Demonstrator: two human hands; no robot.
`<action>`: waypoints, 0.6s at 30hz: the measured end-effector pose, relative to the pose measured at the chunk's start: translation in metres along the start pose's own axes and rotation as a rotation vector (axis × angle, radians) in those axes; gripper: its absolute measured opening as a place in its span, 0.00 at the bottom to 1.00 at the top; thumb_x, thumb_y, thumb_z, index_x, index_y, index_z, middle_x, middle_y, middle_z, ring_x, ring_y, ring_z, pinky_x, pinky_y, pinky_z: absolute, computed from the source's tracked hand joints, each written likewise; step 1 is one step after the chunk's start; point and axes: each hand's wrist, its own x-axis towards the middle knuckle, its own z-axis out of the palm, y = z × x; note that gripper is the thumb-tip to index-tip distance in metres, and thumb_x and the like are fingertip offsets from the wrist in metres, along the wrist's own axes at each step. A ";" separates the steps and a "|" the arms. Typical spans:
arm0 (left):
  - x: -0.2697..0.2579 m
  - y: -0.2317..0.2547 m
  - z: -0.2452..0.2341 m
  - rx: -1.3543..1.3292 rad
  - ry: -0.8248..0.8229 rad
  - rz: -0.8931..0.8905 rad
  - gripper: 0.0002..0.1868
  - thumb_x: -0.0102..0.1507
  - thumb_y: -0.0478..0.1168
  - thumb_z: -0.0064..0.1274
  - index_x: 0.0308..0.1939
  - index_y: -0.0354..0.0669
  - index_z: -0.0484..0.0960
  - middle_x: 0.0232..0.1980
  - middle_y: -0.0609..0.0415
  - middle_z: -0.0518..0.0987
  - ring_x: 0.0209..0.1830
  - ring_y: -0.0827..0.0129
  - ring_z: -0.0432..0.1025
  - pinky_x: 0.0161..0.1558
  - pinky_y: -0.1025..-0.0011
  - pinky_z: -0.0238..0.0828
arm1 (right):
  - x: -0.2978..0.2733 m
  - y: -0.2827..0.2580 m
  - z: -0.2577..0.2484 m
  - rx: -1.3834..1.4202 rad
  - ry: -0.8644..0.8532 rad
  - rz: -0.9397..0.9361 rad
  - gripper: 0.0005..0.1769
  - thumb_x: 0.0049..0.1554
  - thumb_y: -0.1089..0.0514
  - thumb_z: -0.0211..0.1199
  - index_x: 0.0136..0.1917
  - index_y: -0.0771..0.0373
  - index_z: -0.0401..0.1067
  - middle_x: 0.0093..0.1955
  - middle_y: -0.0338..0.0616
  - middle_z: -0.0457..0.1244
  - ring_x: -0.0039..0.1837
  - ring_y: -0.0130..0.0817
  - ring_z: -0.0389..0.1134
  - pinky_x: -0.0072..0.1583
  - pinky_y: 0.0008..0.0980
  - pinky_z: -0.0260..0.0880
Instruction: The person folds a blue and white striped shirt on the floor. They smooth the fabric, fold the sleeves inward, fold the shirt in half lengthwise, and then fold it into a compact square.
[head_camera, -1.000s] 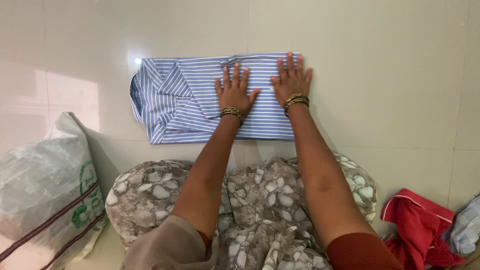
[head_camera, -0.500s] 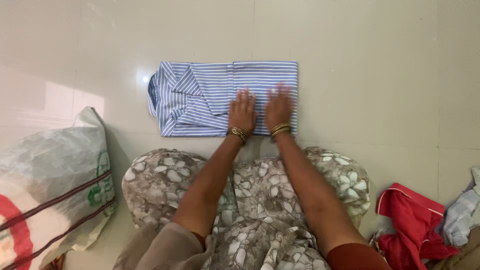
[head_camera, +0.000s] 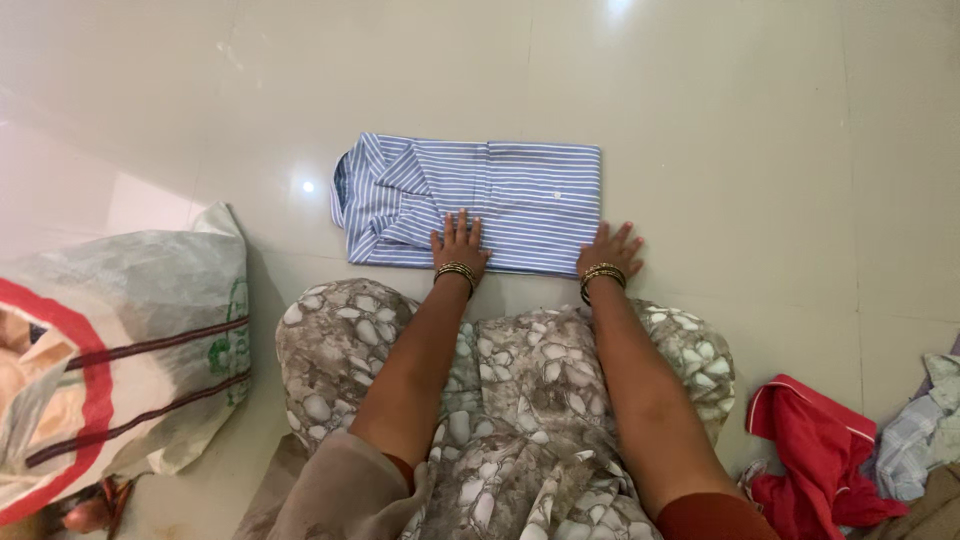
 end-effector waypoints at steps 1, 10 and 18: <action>-0.002 0.005 0.003 0.013 0.051 0.011 0.38 0.72 0.62 0.29 0.82 0.66 0.34 0.85 0.58 0.26 0.84 0.56 0.25 0.78 0.45 0.29 | 0.001 0.002 0.005 0.014 0.023 0.019 0.39 0.67 0.39 0.44 0.84 0.37 0.29 0.87 0.45 0.17 0.85 0.55 0.20 0.78 0.61 0.31; -0.037 0.018 -0.008 0.047 -0.139 0.138 0.38 0.71 0.53 0.40 0.80 0.76 0.38 0.85 0.59 0.28 0.84 0.53 0.27 0.77 0.43 0.37 | -0.062 -0.009 -0.033 -0.232 -0.100 -0.102 0.42 0.64 0.46 0.56 0.85 0.39 0.39 0.88 0.39 0.29 0.85 0.54 0.35 0.77 0.61 0.46; -0.011 0.006 0.025 -0.022 0.157 0.148 0.25 0.69 0.41 0.49 0.71 0.65 0.70 0.80 0.50 0.56 0.77 0.47 0.56 0.69 0.48 0.60 | -0.062 -0.016 -0.012 -0.237 0.128 -0.275 0.28 0.57 0.50 0.67 0.70 0.43 0.66 0.78 0.43 0.52 0.76 0.44 0.54 0.71 0.51 0.61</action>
